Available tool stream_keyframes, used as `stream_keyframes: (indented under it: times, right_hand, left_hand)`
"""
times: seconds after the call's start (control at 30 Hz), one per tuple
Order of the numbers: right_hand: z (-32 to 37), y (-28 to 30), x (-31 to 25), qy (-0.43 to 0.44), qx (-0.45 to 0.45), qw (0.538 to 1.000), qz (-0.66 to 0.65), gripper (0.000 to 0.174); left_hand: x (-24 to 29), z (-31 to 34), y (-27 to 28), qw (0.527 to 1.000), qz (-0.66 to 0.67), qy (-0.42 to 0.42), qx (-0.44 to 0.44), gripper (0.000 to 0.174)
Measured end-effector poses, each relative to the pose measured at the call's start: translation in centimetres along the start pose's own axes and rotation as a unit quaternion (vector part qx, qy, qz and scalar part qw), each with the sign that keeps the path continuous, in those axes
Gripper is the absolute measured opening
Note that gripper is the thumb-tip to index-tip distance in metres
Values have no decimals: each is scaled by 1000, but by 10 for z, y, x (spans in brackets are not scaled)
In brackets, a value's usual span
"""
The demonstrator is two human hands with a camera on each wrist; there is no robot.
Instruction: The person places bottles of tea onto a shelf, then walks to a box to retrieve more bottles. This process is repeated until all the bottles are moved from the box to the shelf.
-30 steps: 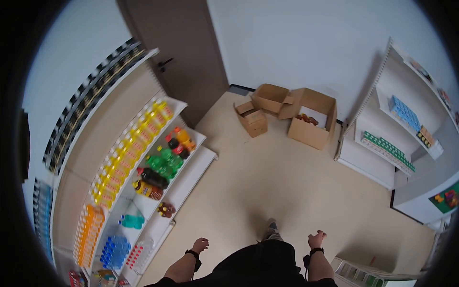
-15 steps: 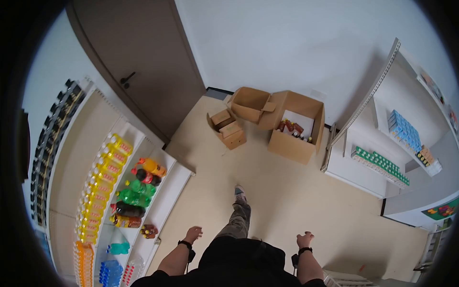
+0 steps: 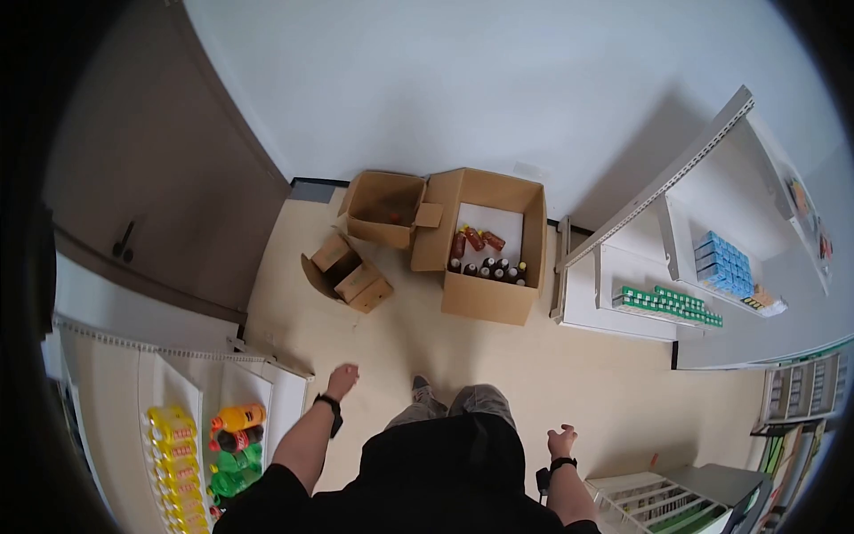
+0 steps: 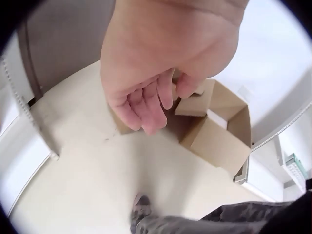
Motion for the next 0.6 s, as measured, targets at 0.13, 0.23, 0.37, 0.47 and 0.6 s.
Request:
stream_keyframes:
  times: [0.13, 0.23, 0.37, 0.47, 0.6]
  right_hand:
    - [-18, -17, -5, -36, -6, 999, 9, 57]
    - [-48, -20, -46, -20, -12, 999, 39, 59]
    - [-119, -27, -142, 52, -24, 996, 72, 56]
    - [-181, -50, -225, 139, -57, 984, 95, 54]
    - [-249, -92, -338, 203, -139, 960, 135, 47]
  left_hand:
    - [115, -89, 15, 997, 37, -53, -34, 29]
    - [162, -123, 6, 996, 49, -30, -72, 32]
    - [182, -157, -15, 995, -26, -4, -93, 32]
    - [182, -163, -17, 990, -104, 17, -94, 32]
    - [189, -183, -4, 989, -96, 99, -59, 30]
Point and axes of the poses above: each hand's wrist, its own z-axis away from the middle knuckle, its own y-axis out of the back of the hand, x = y × z, the point moved 8 cm from there along -z, towards the middle knuckle, and after that the axes turned 5 degrees about -x, right-handed, at the moved point
